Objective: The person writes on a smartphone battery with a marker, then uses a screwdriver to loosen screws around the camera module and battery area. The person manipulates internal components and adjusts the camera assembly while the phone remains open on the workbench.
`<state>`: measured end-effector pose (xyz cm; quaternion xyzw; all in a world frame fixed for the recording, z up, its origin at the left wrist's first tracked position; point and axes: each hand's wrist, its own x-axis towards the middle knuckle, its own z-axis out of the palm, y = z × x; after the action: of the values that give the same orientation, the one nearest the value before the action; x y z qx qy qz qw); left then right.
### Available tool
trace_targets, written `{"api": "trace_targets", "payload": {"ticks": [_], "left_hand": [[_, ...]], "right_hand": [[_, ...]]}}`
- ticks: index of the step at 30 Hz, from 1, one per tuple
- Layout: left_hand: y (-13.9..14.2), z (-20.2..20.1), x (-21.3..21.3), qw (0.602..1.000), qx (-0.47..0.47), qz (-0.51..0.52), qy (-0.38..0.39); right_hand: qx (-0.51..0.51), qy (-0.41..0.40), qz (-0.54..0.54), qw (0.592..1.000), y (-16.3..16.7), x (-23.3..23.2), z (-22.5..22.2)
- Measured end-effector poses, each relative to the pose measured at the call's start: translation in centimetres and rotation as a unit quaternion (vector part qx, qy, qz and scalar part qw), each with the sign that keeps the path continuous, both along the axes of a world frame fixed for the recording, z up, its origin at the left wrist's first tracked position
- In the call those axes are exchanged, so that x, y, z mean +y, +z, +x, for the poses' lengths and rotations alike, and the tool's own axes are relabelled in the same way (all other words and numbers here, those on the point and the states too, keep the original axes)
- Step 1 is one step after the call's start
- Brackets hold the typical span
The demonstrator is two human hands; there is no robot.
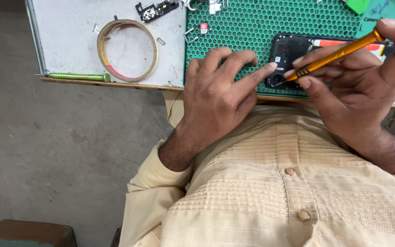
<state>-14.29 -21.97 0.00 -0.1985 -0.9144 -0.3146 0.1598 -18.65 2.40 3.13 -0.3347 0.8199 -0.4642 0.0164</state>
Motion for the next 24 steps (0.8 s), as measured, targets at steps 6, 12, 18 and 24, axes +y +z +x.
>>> {"api": "trace_targets", "payload": {"ticks": [6,12,18,24], "left_hand": [[0.18,0.02,-0.09,1.000,-0.007,0.004,0.000],[0.29,-0.07,-0.10,1.000,-0.012,0.002,0.000],[0.14,-0.16,-0.07,1.000,-0.001,-0.004,0.003],[-0.02,-0.05,-0.05,1.000,-0.008,0.001,-0.001]], "right_hand": [[-0.012,-0.012,-0.001,1.000,-0.06,-0.39,0.04],[-0.024,-0.013,-0.012,1.000,-0.52,-0.05,-0.06],[-0.026,-0.010,-0.019,0.999,-0.69,0.00,0.01],[0.008,0.001,-0.011,1.000,-0.30,-0.46,-0.23]]}}
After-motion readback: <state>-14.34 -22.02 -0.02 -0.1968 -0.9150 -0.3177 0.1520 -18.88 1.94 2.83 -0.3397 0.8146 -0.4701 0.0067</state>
